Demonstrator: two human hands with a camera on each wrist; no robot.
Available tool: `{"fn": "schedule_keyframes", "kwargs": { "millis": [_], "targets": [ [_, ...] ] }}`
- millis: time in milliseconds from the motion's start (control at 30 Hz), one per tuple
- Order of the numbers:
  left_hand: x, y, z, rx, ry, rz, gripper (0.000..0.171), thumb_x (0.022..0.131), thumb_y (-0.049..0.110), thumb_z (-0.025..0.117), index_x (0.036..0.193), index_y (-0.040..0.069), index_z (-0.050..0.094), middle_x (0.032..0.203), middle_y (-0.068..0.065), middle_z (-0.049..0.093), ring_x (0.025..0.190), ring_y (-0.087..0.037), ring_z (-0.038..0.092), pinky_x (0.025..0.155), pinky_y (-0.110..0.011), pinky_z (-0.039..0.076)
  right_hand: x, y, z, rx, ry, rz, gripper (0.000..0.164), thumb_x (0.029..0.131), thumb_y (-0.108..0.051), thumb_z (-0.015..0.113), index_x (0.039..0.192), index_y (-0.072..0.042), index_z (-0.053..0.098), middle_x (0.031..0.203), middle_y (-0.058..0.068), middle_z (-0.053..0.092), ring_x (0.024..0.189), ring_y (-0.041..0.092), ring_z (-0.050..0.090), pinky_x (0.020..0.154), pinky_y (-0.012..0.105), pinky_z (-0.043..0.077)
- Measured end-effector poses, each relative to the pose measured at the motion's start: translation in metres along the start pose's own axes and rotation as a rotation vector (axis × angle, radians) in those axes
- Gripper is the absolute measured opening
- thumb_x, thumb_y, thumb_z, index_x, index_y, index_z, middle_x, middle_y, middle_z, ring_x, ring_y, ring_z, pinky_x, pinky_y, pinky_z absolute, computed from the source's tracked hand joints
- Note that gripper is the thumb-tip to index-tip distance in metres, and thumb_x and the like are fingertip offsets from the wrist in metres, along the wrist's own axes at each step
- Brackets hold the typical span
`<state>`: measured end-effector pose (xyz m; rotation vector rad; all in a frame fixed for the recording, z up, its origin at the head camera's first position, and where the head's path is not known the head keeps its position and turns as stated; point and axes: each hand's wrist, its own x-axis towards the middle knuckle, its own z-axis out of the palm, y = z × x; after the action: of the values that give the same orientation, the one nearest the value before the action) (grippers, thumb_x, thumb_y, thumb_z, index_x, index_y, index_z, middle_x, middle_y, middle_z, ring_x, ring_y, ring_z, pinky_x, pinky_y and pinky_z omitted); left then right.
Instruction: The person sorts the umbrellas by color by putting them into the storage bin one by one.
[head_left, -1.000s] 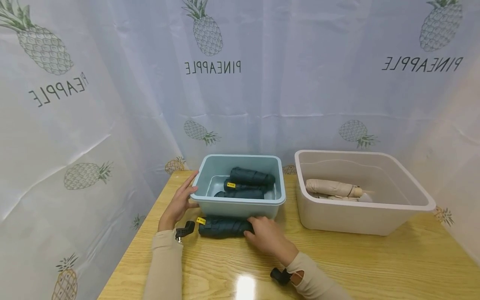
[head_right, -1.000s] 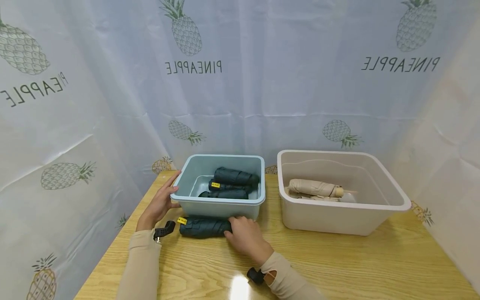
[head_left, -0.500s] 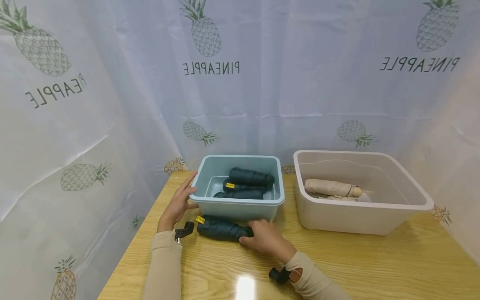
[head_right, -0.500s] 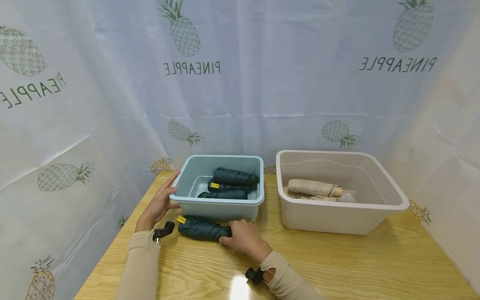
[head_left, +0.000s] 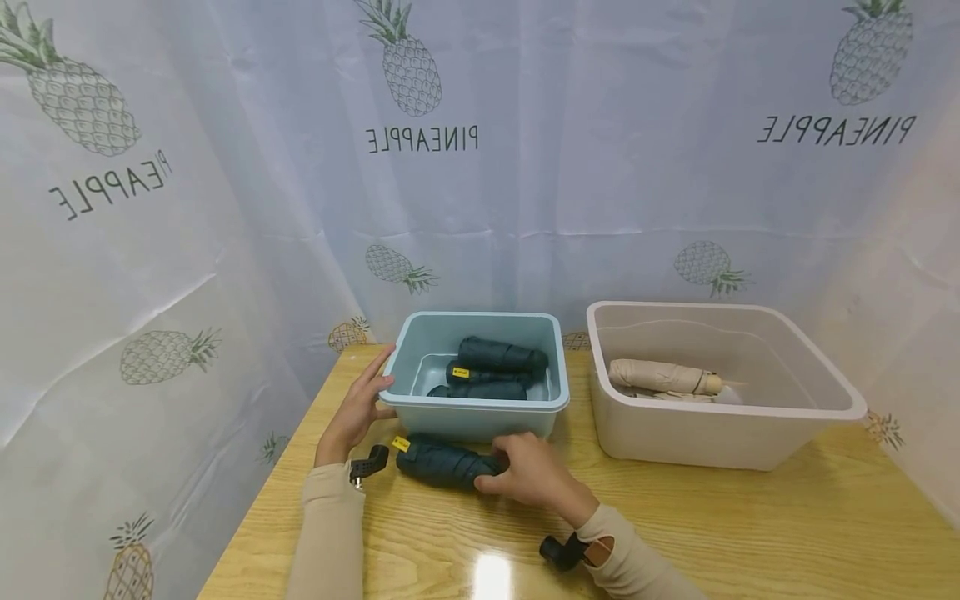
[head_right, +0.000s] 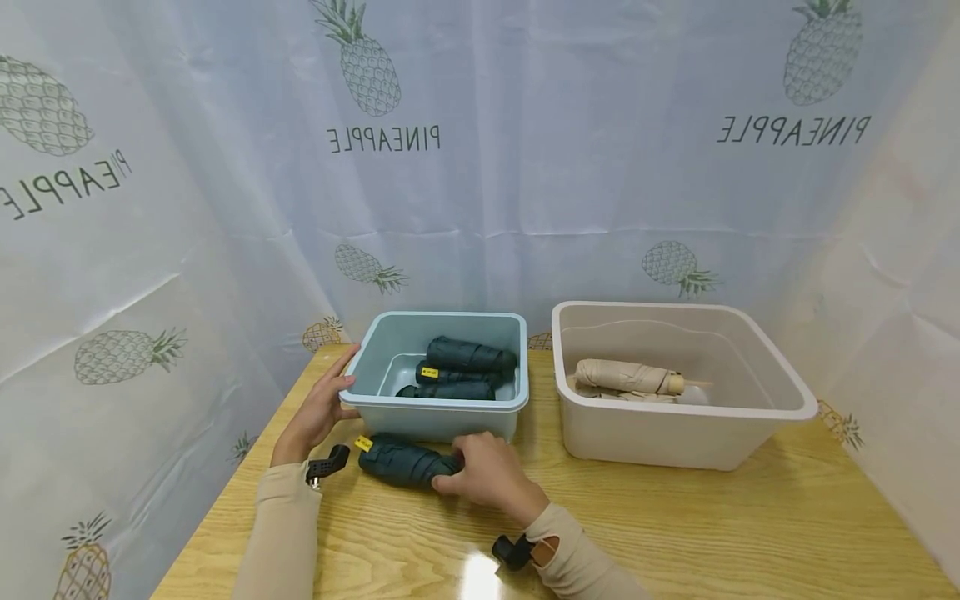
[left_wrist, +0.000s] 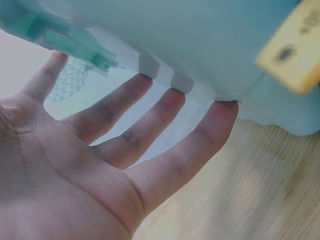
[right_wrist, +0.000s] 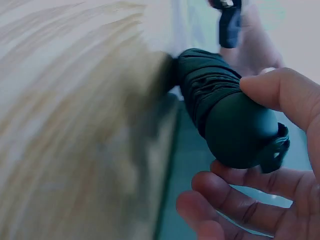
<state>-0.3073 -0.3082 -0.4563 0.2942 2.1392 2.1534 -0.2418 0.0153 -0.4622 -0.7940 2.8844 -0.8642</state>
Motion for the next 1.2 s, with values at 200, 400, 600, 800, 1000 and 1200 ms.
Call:
{"fn": "schedule_keyframes", "kwargs": {
  "millis": [200, 400, 600, 800, 1000, 1200],
  "targets": [
    [0.0, 0.001, 0.001, 0.005, 0.014, -0.01, 0.064, 0.105, 0.024, 0.046, 0.164, 0.032, 0.023, 0.172, -0.007, 0.014, 0.149, -0.048, 0.031, 0.096, -0.071, 0.048, -0.005, -0.011, -0.019, 0.033, 0.077, -0.021, 0.034, 0.078, -0.05, 0.08, 0.075, -0.025, 0.057, 0.064, -0.012, 0.047, 0.06, 0.005, 0.044, 0.052, 0.023, 0.032],
    [0.0, 0.0, 0.001, 0.015, 0.019, -0.024, 0.064, 0.105, 0.025, 0.046, 0.164, 0.033, 0.023, 0.172, -0.005, 0.012, 0.151, -0.047, 0.028, 0.098, -0.074, 0.045, -0.008, -0.015, -0.032, 0.157, 0.132, 0.004, 0.024, 0.079, -0.041, 0.08, 0.086, -0.024, 0.064, 0.067, -0.012, 0.053, 0.063, 0.006, 0.049, 0.057, 0.022, 0.038],
    [-0.001, -0.002, 0.001, 0.025, 0.02, -0.022, 0.064, 0.105, 0.025, 0.045, 0.165, 0.032, 0.021, 0.173, -0.004, 0.011, 0.151, -0.047, 0.028, 0.098, -0.074, 0.045, -0.01, -0.012, -0.04, 0.32, 0.083, 0.036, 0.029, 0.08, -0.033, 0.08, 0.101, -0.017, 0.067, 0.076, -0.005, 0.06, 0.066, 0.009, 0.053, 0.059, 0.026, 0.044],
    [-0.002, -0.001, 0.001, 0.023, 0.023, -0.019, 0.065, 0.105, 0.025, 0.045, 0.165, 0.031, 0.02, 0.173, -0.003, 0.01, 0.151, -0.047, 0.027, 0.098, -0.074, 0.045, -0.01, -0.012, -0.045, 0.435, 0.075, 0.055, 0.026, 0.078, -0.022, 0.077, 0.1, -0.014, 0.064, 0.068, -0.003, 0.057, 0.059, 0.009, 0.052, 0.054, 0.026, 0.043],
    [-0.002, 0.0, 0.002, 0.026, 0.024, -0.021, 0.065, 0.105, 0.025, 0.045, 0.165, 0.031, 0.021, 0.173, -0.003, 0.01, 0.152, -0.046, 0.026, 0.099, -0.074, 0.044, -0.011, -0.013, -0.046, 0.479, 0.085, 0.077, 0.028, 0.078, -0.017, 0.074, 0.103, -0.011, 0.065, 0.073, 0.001, 0.062, 0.06, 0.012, 0.056, 0.054, 0.028, 0.048],
    [-0.001, 0.0, 0.002, 0.028, 0.022, -0.02, 0.065, 0.105, 0.026, 0.045, 0.165, 0.031, 0.02, 0.173, -0.003, 0.009, 0.152, -0.047, 0.025, 0.1, -0.076, 0.042, -0.011, -0.013, -0.046, 0.522, 0.06, 0.076, 0.026, 0.08, -0.015, 0.073, 0.106, -0.011, 0.068, 0.085, 0.007, 0.066, 0.065, 0.016, 0.064, 0.057, 0.031, 0.055]
  ]
}}
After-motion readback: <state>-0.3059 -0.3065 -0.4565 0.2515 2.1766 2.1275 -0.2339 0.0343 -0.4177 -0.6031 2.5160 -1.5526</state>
